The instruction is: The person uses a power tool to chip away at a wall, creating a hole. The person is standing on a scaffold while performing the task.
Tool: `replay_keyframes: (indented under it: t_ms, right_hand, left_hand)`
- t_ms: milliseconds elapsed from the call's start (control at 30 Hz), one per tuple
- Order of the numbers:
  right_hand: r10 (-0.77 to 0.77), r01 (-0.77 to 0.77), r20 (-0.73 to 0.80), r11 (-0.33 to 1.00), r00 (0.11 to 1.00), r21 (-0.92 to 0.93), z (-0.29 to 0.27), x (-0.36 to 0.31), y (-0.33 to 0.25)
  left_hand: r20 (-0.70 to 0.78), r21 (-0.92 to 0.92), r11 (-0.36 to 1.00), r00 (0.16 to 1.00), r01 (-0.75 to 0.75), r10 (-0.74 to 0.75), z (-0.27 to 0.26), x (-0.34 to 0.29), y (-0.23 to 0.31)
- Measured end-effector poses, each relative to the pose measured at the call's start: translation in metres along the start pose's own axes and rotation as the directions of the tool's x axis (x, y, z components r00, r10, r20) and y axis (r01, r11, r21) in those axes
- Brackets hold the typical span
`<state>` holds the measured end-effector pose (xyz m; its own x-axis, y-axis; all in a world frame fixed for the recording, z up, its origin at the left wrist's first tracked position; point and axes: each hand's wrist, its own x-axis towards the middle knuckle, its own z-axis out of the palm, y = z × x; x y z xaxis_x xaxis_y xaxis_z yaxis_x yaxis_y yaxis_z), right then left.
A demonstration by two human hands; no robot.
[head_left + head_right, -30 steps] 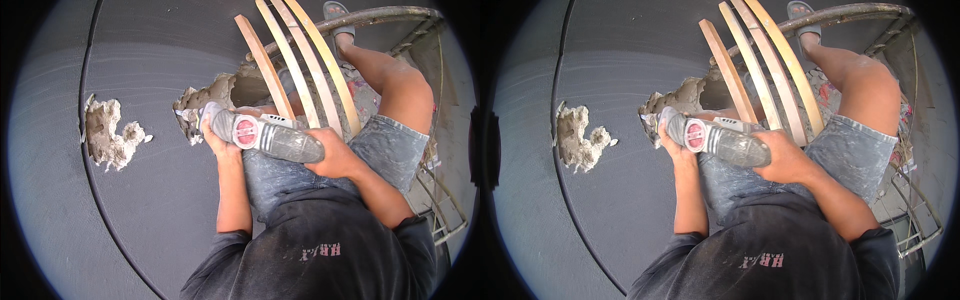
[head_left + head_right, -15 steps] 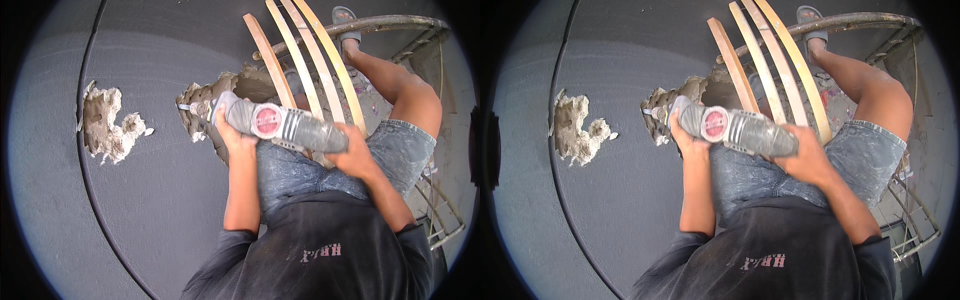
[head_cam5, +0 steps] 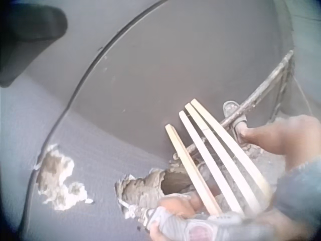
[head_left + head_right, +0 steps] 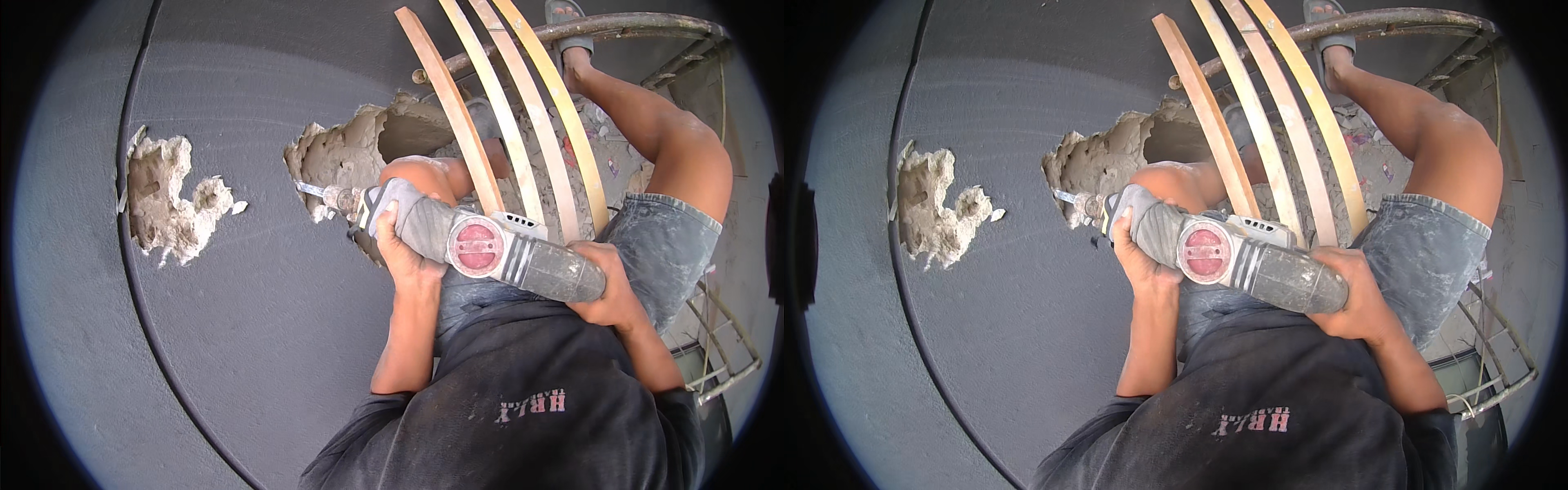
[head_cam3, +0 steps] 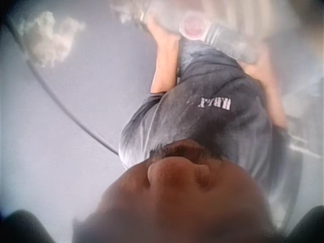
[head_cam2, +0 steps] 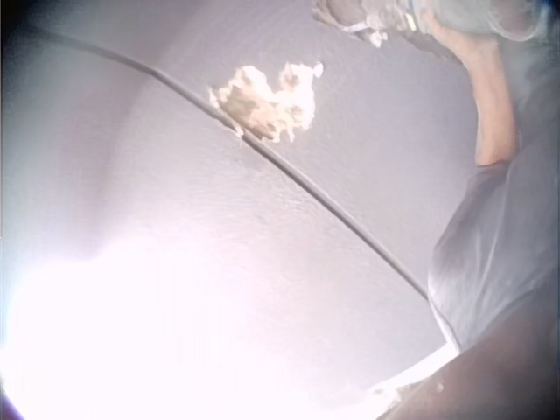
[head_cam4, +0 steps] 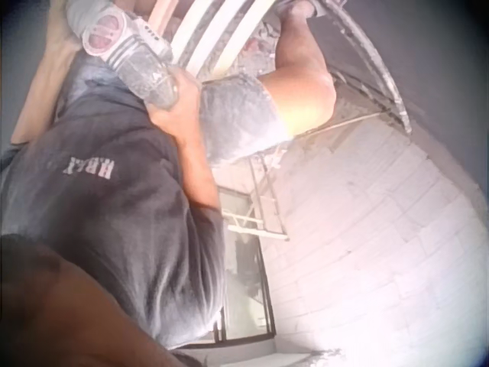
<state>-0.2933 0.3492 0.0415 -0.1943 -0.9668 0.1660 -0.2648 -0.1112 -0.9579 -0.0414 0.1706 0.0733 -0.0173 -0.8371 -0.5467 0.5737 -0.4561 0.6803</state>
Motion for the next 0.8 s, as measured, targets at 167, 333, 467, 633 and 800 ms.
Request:
replay_keyframes:
  t_ms: [167,333,467,633,800]
  right_hand:
    - [0.020,-0.082,0.301,0.977,0.953,0.197,0.003,0.029,-0.023]
    - [0.024,-0.102,0.336,0.971,0.941,0.217,0.011,0.043,-0.053]
    - [0.064,-0.135,0.345,0.973,0.937,0.185,0.014,0.047,-0.069]
    - [0.093,-0.152,0.337,0.977,0.937,0.152,0.031,0.050,-0.079]
    - [0.127,-0.181,0.318,0.972,0.939,0.148,0.028,0.051,-0.086]
  left_hand:
    - [0.035,0.024,0.994,0.994,-0.109,0.108,-0.011,0.001,0.018]
    - [0.057,-0.004,0.996,0.994,-0.092,0.092,-0.021,0.002,0.037]
    - [0.102,-0.007,0.996,0.990,-0.093,0.093,-0.009,0.004,0.051]
    - [0.079,-0.051,0.997,0.995,-0.053,0.057,-0.024,0.010,0.066]
    - [0.089,-0.080,0.997,0.996,-0.016,0.024,-0.021,0.019,0.069]
